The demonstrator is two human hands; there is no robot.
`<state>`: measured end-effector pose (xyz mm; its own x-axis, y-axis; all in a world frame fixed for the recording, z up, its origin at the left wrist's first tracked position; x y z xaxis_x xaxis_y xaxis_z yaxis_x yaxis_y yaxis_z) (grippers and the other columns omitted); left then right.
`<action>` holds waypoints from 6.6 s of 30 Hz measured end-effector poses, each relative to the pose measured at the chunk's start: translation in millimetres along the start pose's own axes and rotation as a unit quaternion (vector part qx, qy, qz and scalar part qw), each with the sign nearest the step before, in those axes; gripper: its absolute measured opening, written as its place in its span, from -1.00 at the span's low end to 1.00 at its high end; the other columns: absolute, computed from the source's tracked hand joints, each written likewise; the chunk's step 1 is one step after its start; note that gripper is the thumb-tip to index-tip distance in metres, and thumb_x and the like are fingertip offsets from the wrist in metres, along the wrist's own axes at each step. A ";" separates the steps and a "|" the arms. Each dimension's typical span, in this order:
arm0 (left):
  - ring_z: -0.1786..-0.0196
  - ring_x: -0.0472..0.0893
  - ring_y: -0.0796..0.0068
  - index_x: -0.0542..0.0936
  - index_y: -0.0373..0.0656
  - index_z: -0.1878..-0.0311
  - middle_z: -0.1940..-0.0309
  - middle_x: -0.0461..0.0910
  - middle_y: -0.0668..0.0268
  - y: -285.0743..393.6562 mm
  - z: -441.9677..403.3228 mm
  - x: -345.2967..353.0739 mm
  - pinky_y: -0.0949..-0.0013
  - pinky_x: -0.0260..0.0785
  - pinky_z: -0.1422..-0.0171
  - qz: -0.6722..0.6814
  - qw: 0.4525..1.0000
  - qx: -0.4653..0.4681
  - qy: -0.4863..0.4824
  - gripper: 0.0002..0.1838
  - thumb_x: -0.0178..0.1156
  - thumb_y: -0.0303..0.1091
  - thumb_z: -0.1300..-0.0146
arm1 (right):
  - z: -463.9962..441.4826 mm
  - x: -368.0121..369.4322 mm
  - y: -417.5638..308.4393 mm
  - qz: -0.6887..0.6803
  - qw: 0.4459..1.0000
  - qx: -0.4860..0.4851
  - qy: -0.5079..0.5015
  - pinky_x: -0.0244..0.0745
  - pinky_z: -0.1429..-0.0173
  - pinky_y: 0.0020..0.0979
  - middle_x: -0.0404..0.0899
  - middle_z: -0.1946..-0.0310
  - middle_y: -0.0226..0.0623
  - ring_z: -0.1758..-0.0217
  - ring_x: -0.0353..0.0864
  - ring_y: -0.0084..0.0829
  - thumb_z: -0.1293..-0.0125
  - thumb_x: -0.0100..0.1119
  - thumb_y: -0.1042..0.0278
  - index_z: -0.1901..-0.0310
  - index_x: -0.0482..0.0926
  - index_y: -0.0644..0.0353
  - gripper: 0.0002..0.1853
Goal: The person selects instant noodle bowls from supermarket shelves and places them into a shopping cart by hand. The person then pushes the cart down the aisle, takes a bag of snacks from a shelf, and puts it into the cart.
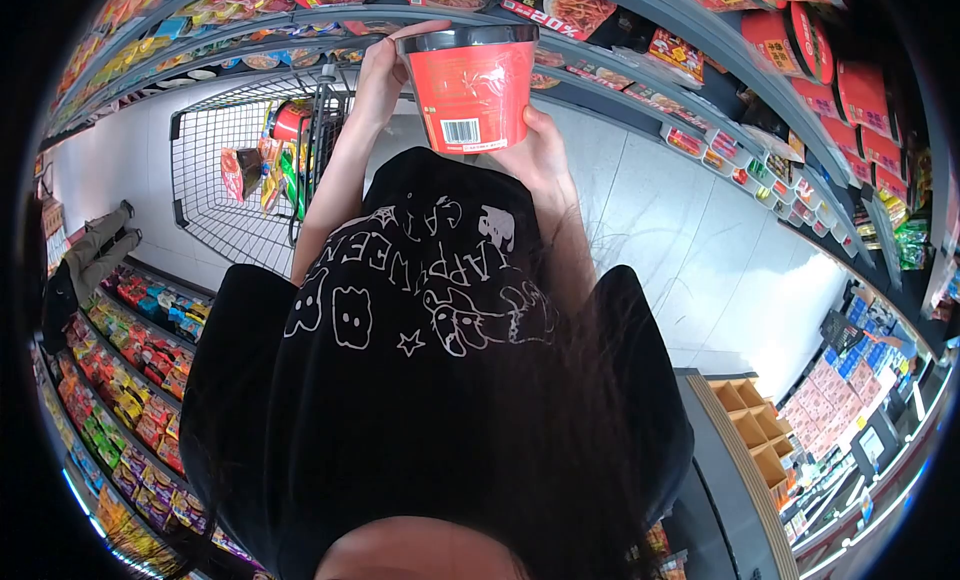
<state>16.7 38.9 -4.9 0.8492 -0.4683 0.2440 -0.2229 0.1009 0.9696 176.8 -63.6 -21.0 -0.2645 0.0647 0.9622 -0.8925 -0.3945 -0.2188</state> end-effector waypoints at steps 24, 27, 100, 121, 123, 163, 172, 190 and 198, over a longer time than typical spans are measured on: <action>0.17 0.57 0.55 0.46 -0.27 -0.03 0.17 0.56 0.26 -0.1 2.7 -1.1 0.50 0.39 0.08 -0.003 1.000 0.030 0.001 -0.36 -0.20 0.16 -0.26 | 0.3 -4.9 2.9 0.036 0.999 -0.011 0.025 0.07 -0.29 -0.10 0.32 -0.13 -0.19 -0.21 0.26 -0.26 -0.03 0.18 0.09 -0.11 0.29 0.22 -0.37; 0.17 0.57 0.54 0.46 -0.27 -0.03 0.17 0.56 0.26 -0.9 2.8 -2.4 0.49 0.39 0.07 -0.005 1.000 0.024 -0.001 -0.35 -0.19 0.17 -0.25 | 0.3 -1.5 2.8 0.045 0.999 -0.010 0.025 0.07 -0.29 -0.10 0.31 -0.13 -0.18 -0.21 0.26 -0.26 -0.03 0.18 0.09 -0.11 0.28 0.23 -0.37; 0.29 0.61 0.41 0.48 -0.33 0.05 0.29 0.60 0.11 7.4 -1.2 2.9 0.47 0.42 0.20 -0.028 0.999 0.015 0.012 -0.67 0.01 -0.29 -0.23 | -2.2 31.9 -12.0 -0.064 0.995 -0.017 -0.078 0.40 0.20 -0.01 0.18 -0.08 0.28 0.23 0.40 0.20 0.07 -0.09 -0.48 -0.27 0.00 0.25 0.04; 0.26 0.57 0.53 0.46 -0.31 0.02 0.28 0.60 0.19 8.0 -1.5 7.9 0.51 0.38 0.18 -0.039 0.999 -0.003 -0.013 -0.70 0.01 -0.35 -0.23 | -5.2 29.6 -14.8 -0.088 0.995 -0.006 -0.039 0.38 0.18 0.05 0.14 -0.10 0.32 0.21 0.37 0.24 0.03 -0.17 -0.50 -0.27 0.00 0.27 0.03; 0.26 0.57 0.53 0.46 -0.31 0.02 0.28 0.60 0.19 8.9 -0.6 7.4 0.51 0.38 0.18 -0.041 0.999 -0.004 -0.012 -0.70 0.01 -0.35 -0.23 | -7.9 23.0 -11.2 -0.098 0.994 -0.022 -0.048 0.37 0.13 0.08 0.14 -0.10 0.32 0.16 0.35 0.27 0.05 -0.12 -0.49 -0.26 0.01 0.27 0.03; -0.20 0.23 0.15 0.28 0.06 -0.19 -0.18 0.24 0.24 -59.7 246.4 -244.1 -0.12 0.19 -0.10 0.354 0.694 -0.130 0.613 -0.28 -0.18 0.29 -0.01 | -57.2 57.7 79.3 0.876 0.404 -0.093 -0.249 -0.07 -0.30 0.17 -0.04 -0.30 -0.32 -0.41 -0.25 -0.14 0.14 0.34 0.25 -0.15 0.28 -0.05 -0.28; 0.03 0.45 0.21 0.36 0.03 -0.10 -0.02 0.42 0.28 -188.6 325.7 -265.2 0.12 0.32 0.00 0.380 0.708 -0.244 0.543 -0.46 -0.12 0.10 -0.11 | -53.4 53.3 80.9 0.886 0.380 -0.094 -0.249 -0.01 -0.29 0.17 -0.09 -0.33 -0.32 -0.42 -0.29 -0.16 0.05 0.28 0.29 -0.18 0.23 -0.03 -0.31; -0.01 0.47 0.40 0.35 -0.19 -0.13 -0.02 0.46 0.22 27.4 73.1 -138.3 0.38 0.27 -0.09 -0.165 0.956 -0.066 0.235 -0.60 -0.05 -0.24 -0.26 | -45.1 44.3 62.6 0.812 0.521 -0.161 -0.207 0.07 -0.32 -0.17 0.15 -0.23 -0.29 -0.36 -0.03 -0.28 0.02 0.20 0.38 -0.08 0.36 0.04 -0.47; -0.22 0.17 0.11 0.48 -0.13 0.05 -0.13 0.26 0.14 9.4 8.5 -16.8 0.20 0.06 -0.25 -0.557 0.822 0.090 0.080 -0.63 0.17 -0.41 0.01 | 9.4 58.9 -111.3 0.775 0.502 -0.336 0.186 0.34 -0.08 -0.31 0.51 0.09 -0.19 -0.03 0.46 -0.24 -0.02 0.17 0.39 0.05 0.47 0.20 -0.62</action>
<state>-3.8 40.2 0.0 0.6229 -0.0602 -0.7799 0.6803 -0.4505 0.5781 264.0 -24.4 61.5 -0.7701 0.3731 -0.5173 0.6013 0.1539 -0.7841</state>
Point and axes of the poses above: each hand's wrist, its own z-axis away from the middle knuckle, its own x-axis out of the palm, y = z × x, the point moved 3 cm from there along -z, towards the middle knuckle
